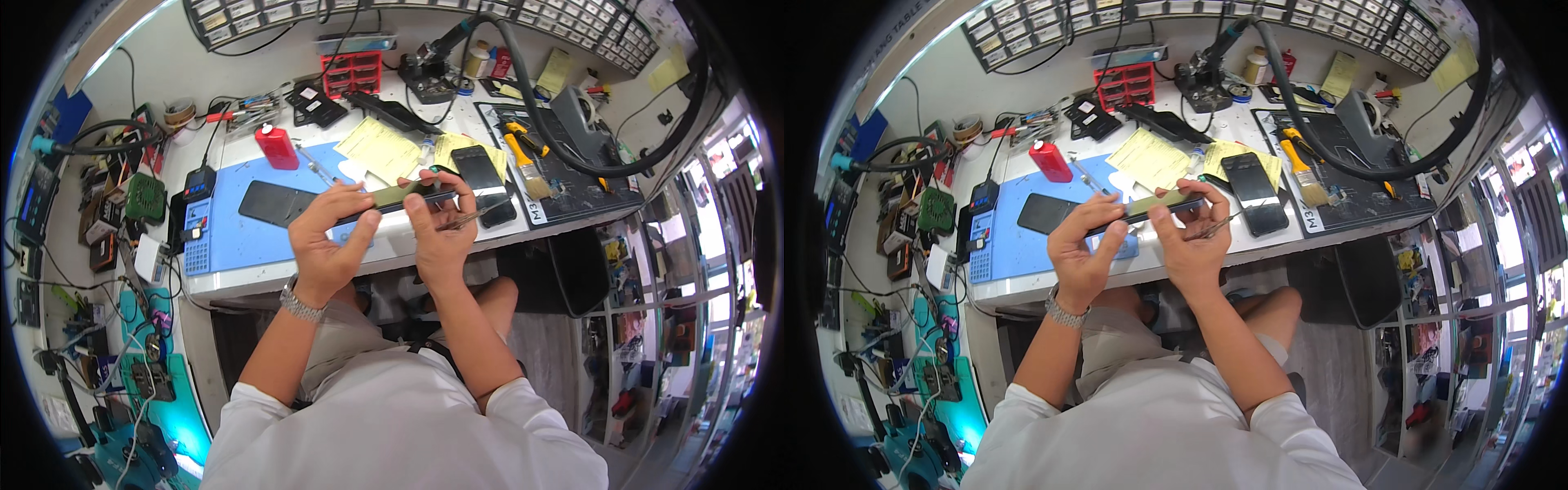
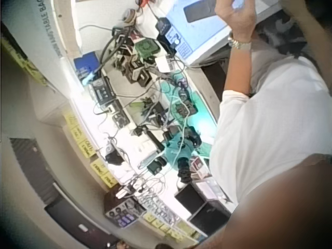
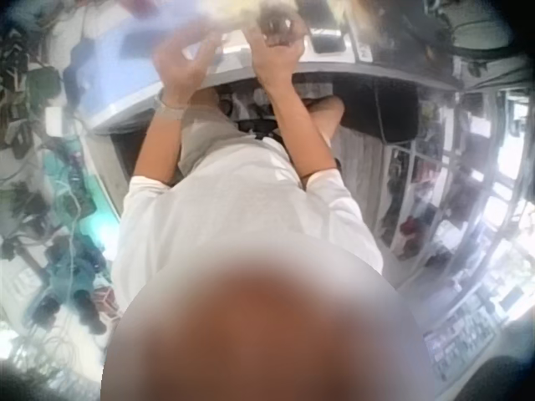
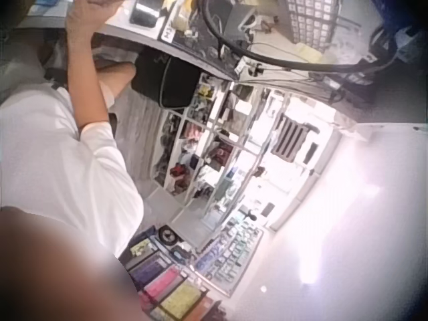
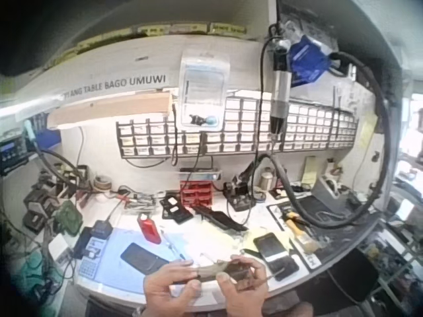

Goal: The person disassembles and reassembles a smartphone using a screwdriver and tweezers. They remove the back cover, unscrew internal components, detach and reattach connectors, and then reassemble the phone by replacing the back cover and securing it with screws.

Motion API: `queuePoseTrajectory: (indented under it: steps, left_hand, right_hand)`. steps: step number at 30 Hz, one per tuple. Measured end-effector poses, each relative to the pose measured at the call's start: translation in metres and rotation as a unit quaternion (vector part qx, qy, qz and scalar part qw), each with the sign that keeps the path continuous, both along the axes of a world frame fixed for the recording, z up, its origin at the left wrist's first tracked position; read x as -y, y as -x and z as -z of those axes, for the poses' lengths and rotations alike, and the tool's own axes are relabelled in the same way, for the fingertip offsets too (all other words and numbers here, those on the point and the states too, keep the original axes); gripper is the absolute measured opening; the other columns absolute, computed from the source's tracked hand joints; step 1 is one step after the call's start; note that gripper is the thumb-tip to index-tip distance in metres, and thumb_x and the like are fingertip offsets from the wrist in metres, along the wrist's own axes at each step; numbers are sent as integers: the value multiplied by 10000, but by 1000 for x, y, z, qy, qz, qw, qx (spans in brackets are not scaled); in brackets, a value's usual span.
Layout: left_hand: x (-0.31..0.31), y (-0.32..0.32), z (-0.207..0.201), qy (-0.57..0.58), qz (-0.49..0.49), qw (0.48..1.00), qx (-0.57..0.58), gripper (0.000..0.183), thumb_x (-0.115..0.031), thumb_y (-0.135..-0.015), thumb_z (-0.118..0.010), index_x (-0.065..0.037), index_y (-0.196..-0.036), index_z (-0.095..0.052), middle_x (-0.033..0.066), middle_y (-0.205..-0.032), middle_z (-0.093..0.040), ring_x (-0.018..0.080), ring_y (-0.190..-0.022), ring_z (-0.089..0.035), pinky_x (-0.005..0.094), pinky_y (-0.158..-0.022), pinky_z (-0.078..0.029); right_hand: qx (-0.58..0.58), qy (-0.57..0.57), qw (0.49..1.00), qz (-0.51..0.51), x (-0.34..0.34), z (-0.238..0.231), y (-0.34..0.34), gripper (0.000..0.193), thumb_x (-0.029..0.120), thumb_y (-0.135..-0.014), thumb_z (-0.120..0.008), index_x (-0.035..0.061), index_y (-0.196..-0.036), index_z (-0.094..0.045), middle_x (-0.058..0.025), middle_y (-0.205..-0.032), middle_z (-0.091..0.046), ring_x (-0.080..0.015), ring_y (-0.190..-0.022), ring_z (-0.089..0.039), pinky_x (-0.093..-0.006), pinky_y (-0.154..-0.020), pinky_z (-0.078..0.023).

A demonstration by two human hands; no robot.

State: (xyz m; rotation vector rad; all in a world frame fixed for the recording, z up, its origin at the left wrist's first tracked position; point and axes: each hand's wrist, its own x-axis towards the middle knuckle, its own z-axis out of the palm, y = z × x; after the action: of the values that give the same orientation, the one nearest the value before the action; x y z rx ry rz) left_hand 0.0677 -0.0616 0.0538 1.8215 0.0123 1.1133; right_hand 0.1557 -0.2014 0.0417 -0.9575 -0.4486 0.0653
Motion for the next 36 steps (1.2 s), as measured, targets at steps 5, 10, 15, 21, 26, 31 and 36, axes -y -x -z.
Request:
queuePoseTrajectory:
  steps: [5, 10, 15, 21, 26, 31, 36]
  left_hand:
    - [18, 23, -6, 547, 142, 825, -7, 553, -292, -1124, -718, -4, -1562, -542, 166, -1613, -581, 266, -1443, -604, 465, -1208, -480]
    - [18, 31, -14, 610, 251, 751, -9, 504, -391, -1178, -597, -17, -1515, -562, 166, -1428, -696, 279, -1324, -685, 450, -1150, -564]
    - [-14, 24, -1, 605, 159, 780, 26, 311, -215, -1103, -744, -16, -1331, -673, 105, -1163, -789, 188, -1080, -785, 333, -964, -673]
    - [-39, 24, 14, 561, 132, 815, 59, 339, -101, -1057, -770, -67, -1361, -624, 102, -1161, -767, 184, -1045, -787, 322, -908, -693]
    - [-47, -1, 18, 518, 177, 836, 50, 474, -30, -991, -807, -87, -1401, -576, 151, -1155, -789, 239, -1043, -809, 397, -858, -723]
    - [-46, -4, 14, 462, 170, 870, -6, 573, 15, -932, -835, -79, -1414, -541, 186, -1152, -794, 287, -1034, -813, 441, -876, -715]
    - [-30, 12, 5, 392, 133, 910, -4, 584, 2, -918, -857, -61, -1405, -541, 203, -1118, -803, 315, -1038, -809, 473, -939, -678]
  right_hand:
    - [167, -62, 982, 58, -9, 5, 8, 683, -73, -887, -895, 100, -1411, -492, -223, -1549, -540, -258, -1324, -689, -217, -784, -637]
    - [326, 63, 943, 27, -8, 20, 31, 829, -46, -807, -967, 123, -1456, -479, -332, -1623, -459, -408, -1484, -565, -380, -982, -614]
    - [261, 60, 956, -118, 1, 14, 65, 881, 40, -812, -1004, 54, -1518, -476, -349, -1668, -478, -397, -1550, -539, -195, -707, -527]
    - [145, 230, 950, -151, 0, -5, 54, 612, 22, -982, -857, -30, -1534, -599, -180, -1447, -670, -164, -1250, -690, -175, -584, -453]
    - [129, 252, 948, -142, -19, -18, 24, 441, 15, -972, -858, -5, -1394, -732, -111, -1146, -740, -89, -790, -647, -233, -563, -453]
    - [210, 250, 943, -64, -32, -23, 7, 328, -24, -965, -830, -38, -1283, -749, -137, -1008, -712, -208, -768, -673, -317, -647, -520]
    - [233, 238, 941, -58, -31, -20, 14, 274, -70, -920, -813, -34, -1185, -752, -139, -938, -688, -258, -764, -683, -340, -644, -525]
